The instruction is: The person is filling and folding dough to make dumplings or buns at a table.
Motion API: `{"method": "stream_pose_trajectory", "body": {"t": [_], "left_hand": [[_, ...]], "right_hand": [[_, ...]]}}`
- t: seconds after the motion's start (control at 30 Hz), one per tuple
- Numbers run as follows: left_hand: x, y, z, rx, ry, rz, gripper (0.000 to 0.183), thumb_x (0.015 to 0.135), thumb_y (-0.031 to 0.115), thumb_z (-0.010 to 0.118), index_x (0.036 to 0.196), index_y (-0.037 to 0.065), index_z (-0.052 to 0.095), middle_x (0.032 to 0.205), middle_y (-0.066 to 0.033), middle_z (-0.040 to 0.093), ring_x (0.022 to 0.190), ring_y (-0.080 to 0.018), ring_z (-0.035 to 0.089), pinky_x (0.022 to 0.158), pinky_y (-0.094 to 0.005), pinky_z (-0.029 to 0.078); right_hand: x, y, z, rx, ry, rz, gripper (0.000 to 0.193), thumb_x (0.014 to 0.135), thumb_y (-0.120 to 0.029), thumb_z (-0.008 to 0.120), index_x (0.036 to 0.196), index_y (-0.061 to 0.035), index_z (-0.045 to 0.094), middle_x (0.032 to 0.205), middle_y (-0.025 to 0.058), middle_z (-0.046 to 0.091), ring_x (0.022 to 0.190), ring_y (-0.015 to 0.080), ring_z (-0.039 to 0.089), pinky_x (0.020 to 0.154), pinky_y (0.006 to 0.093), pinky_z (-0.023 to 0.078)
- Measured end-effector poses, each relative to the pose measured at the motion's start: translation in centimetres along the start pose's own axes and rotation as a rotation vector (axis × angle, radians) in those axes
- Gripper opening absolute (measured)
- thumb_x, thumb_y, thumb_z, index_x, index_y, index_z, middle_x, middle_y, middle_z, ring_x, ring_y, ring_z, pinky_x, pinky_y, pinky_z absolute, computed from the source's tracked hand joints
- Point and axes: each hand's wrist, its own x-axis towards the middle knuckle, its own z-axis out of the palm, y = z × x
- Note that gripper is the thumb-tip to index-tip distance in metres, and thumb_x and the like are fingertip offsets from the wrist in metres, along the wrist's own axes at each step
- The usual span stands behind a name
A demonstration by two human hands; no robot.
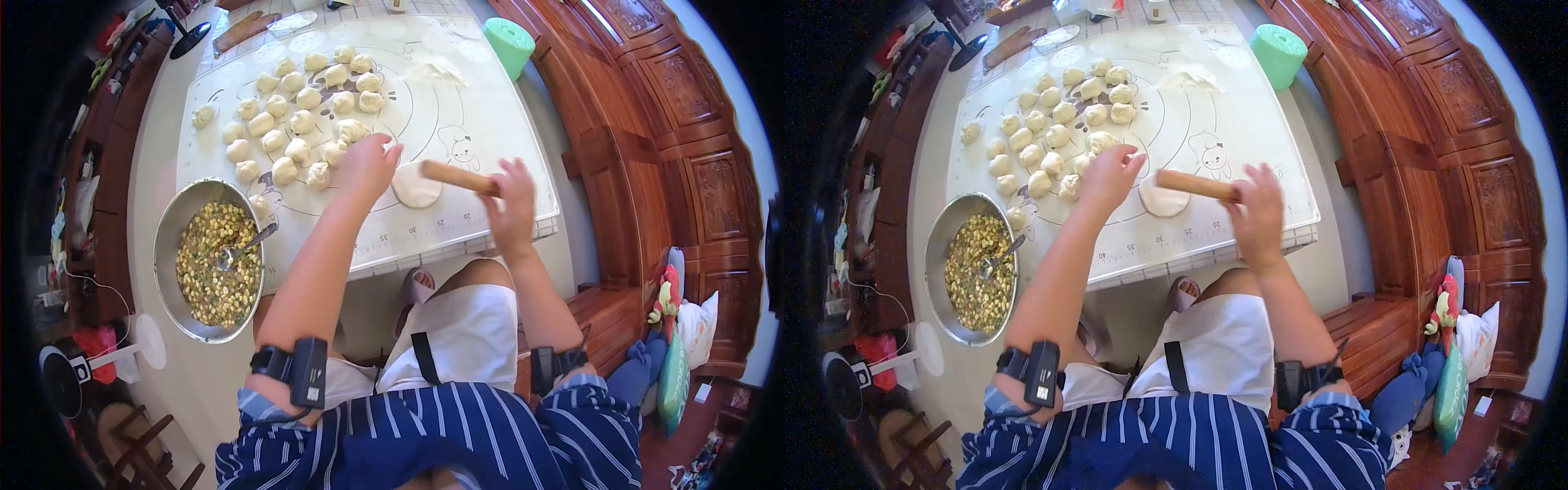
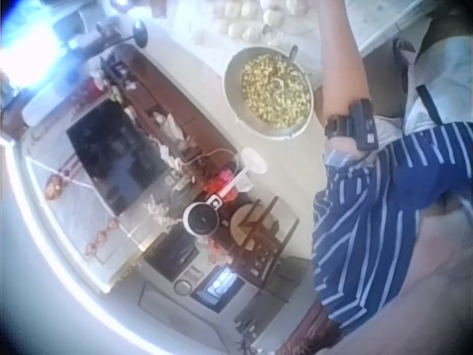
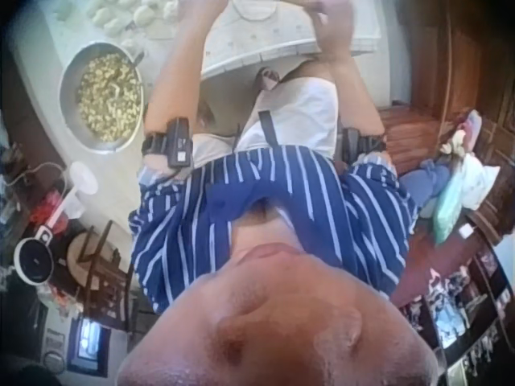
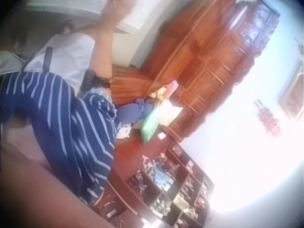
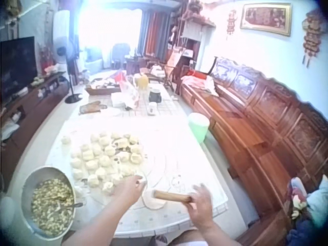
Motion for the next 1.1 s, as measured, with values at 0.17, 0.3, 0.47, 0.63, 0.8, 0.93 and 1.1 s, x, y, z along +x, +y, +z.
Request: {"method": "stream_pose_trajectory", "body": {"t": [0.17, 0.3, 0.47, 0.63, 0.8, 0.93, 1.1], "left_hand": [[2.1, 1.5, 3.4, 0.263, -0.089, 0.121, 0.037, 0.077, 0.034, 0.071, 0.102, 0.008, 0.066, 0.104, -0.0152, 0.061, 0.097, -0.0289, 0.059, 0.085, -0.0385, 0.048], [1.9, 1.9, 4.4, 0.323, -0.173, 0.189, 0.03, 0.072, 0.029, 0.073, 0.093, 0.009, 0.066, 0.096, -0.013, 0.061, 0.097, -0.0273, 0.058, 0.084, -0.0374, 0.048], [2.4, 1.8, 4.3, 0.292, -0.267, 0.224, 0.026, 0.069, 0.025, 0.073, 0.089, 0.009, 0.065, 0.093, -0.011, 0.062, 0.096, -0.0273, 0.057, 0.08, -0.0384, 0.047], [2.4, 0.3, 4.4, 0.253, -0.202, 0.433, 0.022, 0.071, 0.022, 0.071, 0.088, 0.008, 0.066, 0.087, -0.01, 0.063, 0.089, -0.0281, 0.058, 0.077, -0.0388, 0.047], [0.5, -0.1, 4.1, -0.098, -0.173, 0.549, 0.016, 0.079, 0.017, 0.067, 0.089, 0.004, 0.066, 0.084, -0.0114, 0.065, 0.077, -0.0253, 0.063, 0.068, -0.0335, 0.049], [-2.7, 1.9, 3.2, -0.171, -0.258, 0.363, 0.016, 0.082, 0.017, 0.066, 0.089, 0.003, 0.064, 0.084, -0.0131, 0.066, 0.071, -0.0202, 0.064, 0.066, -0.0309, 0.049], [-4.0, 2.1, 4.9, -0.712, -0.002, -0.076, 0.025, 0.085, 0.019, 0.065, 0.098, -0.001, 0.058, 0.081, -0.0103, 0.064, 0.068, -0.0143, 0.061, 0.06, -0.0271, 0.05]], "right_hand": [[-2.3, 2.3, -3.3, 0.272, 0.194, 0.284, 0.032, 0.079, -0.005, 0.069, 0.107, -0.0043, 0.055, 0.124, 0.0156, 0.05, 0.114, 0.0299, 0.051, 0.088, 0.0377, 0.049], [-3.5, 2.8, -3.1, 0.578, 0.197, 0.522, 0.031, 0.083, -0.004, 0.066, 0.111, -0.001, 0.052, 0.124, 0.0149, 0.049, 0.101, 0.0192, 0.057, 0.082, 0.0288, 0.051], [-3.2, 1.9, -3.0, 0.62, 0.108, 0.485, 0.031, 0.081, -0.006, 0.069, 0.108, -0.0019, 0.054, 0.121, 0.0137, 0.051, 0.099, 0.0184, 0.058, 0.082, 0.0283, 0.052], [-3.3, 1.7, -3.0, 0.573, 0.112, 0.389, 0.032, 0.078, -0.006, 0.072, 0.107, -0.0025, 0.057, 0.12, 0.0144, 0.051, 0.096, 0.0184, 0.06, 0.078, 0.0282, 0.055], [-3.8, 2.4, -3.6, 0.678, 0.15, 0.442, 0.033, 0.08, -0.005, 0.071, 0.109, -0.0018, 0.056, 0.12, 0.0134, 0.051, 0.094, 0.0159, 0.061, 0.077, 0.026, 0.054], [-4.0, 3.4, -4.1, 0.786, 0.181, 0.491, 0.032, 0.08, -0.004, 0.07, 0.109, -0.0013, 0.055, 0.121, 0.0128, 0.05, 0.093, 0.0145, 0.06, 0.077, 0.0248, 0.053], [-2.4, 3.2, -4.4, 0.707, 0.185, 0.486, 0.032, 0.08, -0.004, 0.07, 0.108, -0.0022, 0.056, 0.12, 0.0129, 0.05, 0.095, 0.0167, 0.06, 0.077, 0.0266, 0.054]]}}
